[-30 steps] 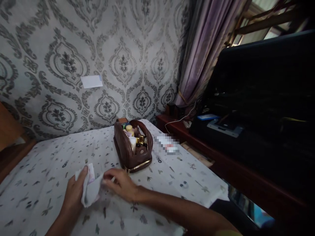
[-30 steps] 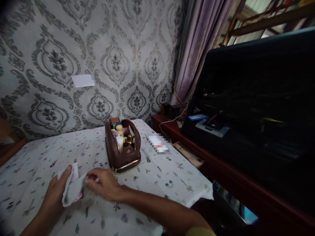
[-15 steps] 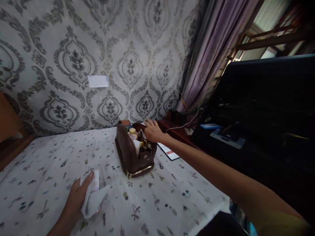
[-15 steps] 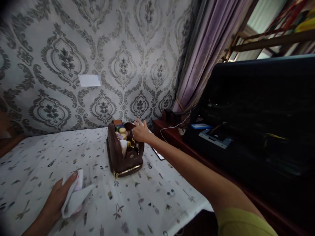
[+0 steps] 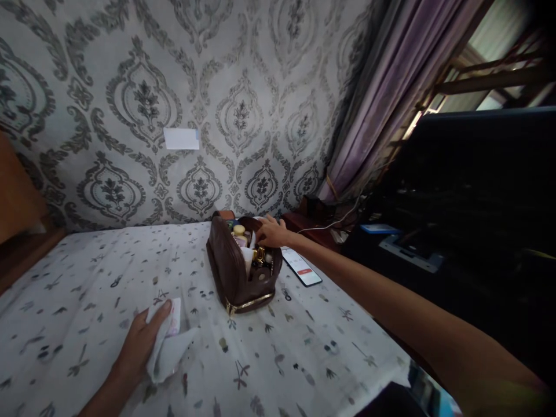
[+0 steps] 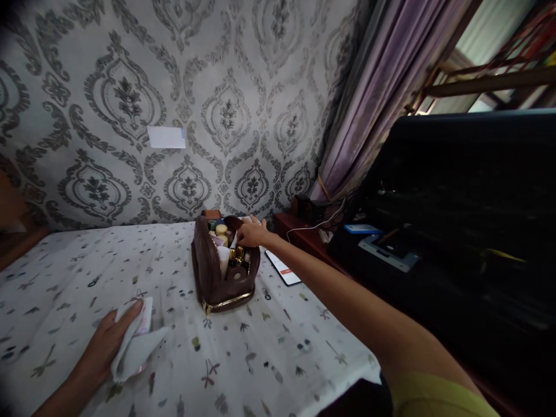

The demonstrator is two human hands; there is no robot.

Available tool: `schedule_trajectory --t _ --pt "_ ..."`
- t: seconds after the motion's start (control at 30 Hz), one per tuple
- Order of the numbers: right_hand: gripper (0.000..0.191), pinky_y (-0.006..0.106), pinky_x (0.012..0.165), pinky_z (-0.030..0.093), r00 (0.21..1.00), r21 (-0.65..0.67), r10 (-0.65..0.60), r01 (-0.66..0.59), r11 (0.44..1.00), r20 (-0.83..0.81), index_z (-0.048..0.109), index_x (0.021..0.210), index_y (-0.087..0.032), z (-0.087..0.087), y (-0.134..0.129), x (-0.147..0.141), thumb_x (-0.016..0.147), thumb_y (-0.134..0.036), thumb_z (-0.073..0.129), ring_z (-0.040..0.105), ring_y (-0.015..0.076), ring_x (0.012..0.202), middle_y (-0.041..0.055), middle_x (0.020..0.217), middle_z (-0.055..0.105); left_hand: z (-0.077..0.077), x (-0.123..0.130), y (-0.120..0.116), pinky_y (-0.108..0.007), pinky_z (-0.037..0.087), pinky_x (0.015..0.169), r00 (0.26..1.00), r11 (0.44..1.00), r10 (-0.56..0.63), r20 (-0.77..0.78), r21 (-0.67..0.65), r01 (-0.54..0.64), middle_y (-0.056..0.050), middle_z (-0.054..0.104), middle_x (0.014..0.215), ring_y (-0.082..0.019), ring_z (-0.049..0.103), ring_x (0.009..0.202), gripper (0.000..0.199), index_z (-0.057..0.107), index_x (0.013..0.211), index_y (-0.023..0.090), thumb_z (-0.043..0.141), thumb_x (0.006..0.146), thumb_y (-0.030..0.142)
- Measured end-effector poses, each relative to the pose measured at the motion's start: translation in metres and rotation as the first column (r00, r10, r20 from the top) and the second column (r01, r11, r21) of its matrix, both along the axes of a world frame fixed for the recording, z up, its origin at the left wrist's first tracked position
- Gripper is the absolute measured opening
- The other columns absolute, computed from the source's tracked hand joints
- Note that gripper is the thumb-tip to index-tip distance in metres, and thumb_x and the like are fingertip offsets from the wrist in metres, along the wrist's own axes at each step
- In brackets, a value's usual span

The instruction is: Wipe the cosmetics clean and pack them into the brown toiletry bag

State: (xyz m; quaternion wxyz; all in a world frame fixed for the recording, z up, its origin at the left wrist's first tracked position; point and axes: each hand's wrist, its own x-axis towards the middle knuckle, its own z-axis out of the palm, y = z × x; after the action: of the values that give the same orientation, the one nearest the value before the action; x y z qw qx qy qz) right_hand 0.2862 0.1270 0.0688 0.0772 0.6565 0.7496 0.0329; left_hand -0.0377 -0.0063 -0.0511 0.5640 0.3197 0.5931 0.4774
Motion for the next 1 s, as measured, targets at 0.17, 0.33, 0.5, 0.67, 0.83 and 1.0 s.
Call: schedule_trajectory --t 0.17,0.33,0.5,0.67,0.83,1.0 --pt "0.029 0.061 0.111 0.028 1.000 0.011 0.007 -0.007 1.000 -0.003 0.077 0.110 -0.038 -0.001 0.001 0.000 0.085 -0.029 0.065 0.025 0.0407 0.146 0.0044 0.154 0.043 0.003 0.001 0.001 -0.031 0.055 0.056 0.996 0.998 0.057 -0.064 0.010 -0.056 0.000 0.065 0.057 -0.021 0.062 0.051 0.037 0.065 0.078 0.019 0.081 0.062 0.048" --pt "0.029 0.060 0.111 0.029 1.000 0.023 0.014 -0.015 1.000 0.015 0.077 0.109 -0.037 -0.002 0.001 0.000 0.087 -0.028 0.062 0.026 0.0395 0.145 0.0057 0.149 0.048 0.002 0.000 0.001 -0.031 0.054 0.055 0.997 0.999 0.039 -0.067 0.008 -0.039 0.000 0.064 0.054 -0.019 0.059 0.048 0.036 0.062 0.074 0.020 0.081 0.062 0.049" --pt "0.030 0.062 0.112 0.025 0.999 0.035 0.005 -0.007 0.999 0.039 0.076 0.113 -0.029 -0.001 -0.001 -0.004 0.088 -0.026 0.058 0.025 0.0397 0.146 0.0103 0.150 0.047 0.003 0.000 0.000 -0.030 0.052 0.051 0.999 0.999 0.024 -0.045 -0.020 -0.025 0.002 0.061 0.051 -0.019 0.058 0.046 0.040 0.063 0.078 0.019 0.084 0.059 0.048" --pt "0.035 0.067 0.109 0.025 0.999 0.042 -0.015 0.013 0.999 0.047 0.074 0.118 -0.023 0.000 0.006 -0.013 0.093 -0.035 0.052 0.028 0.0428 0.144 0.0163 0.149 0.047 0.006 0.002 -0.001 -0.030 0.049 0.045 0.999 1.000 0.006 -0.043 -0.016 -0.007 0.000 0.063 0.051 -0.021 0.059 0.046 0.037 0.065 0.076 0.019 0.082 0.062 0.049" --pt "0.032 0.063 0.109 0.029 0.999 0.059 -0.003 0.000 0.998 0.054 0.077 0.112 -0.025 0.000 0.012 -0.017 0.088 -0.027 0.056 0.032 0.0426 0.141 0.0147 0.147 0.050 0.004 0.002 -0.003 -0.026 0.044 0.039 1.000 1.000 -0.002 -0.008 0.002 0.002 0.002 0.060 0.048 -0.017 0.055 0.040 0.033 0.061 0.072 0.020 0.082 0.064 0.044" --pt "0.032 0.062 0.107 0.031 0.998 0.060 0.001 -0.005 0.998 0.057 0.076 0.114 -0.029 -0.002 0.014 -0.012 0.087 -0.027 0.058 0.031 0.0430 0.142 0.0129 0.145 0.051 0.000 0.001 -0.002 -0.025 0.044 0.040 1.000 0.999 -0.026 -0.015 0.023 0.027 0.003 0.059 0.047 -0.015 0.053 0.039 0.037 0.060 0.071 0.019 0.082 0.063 0.048"
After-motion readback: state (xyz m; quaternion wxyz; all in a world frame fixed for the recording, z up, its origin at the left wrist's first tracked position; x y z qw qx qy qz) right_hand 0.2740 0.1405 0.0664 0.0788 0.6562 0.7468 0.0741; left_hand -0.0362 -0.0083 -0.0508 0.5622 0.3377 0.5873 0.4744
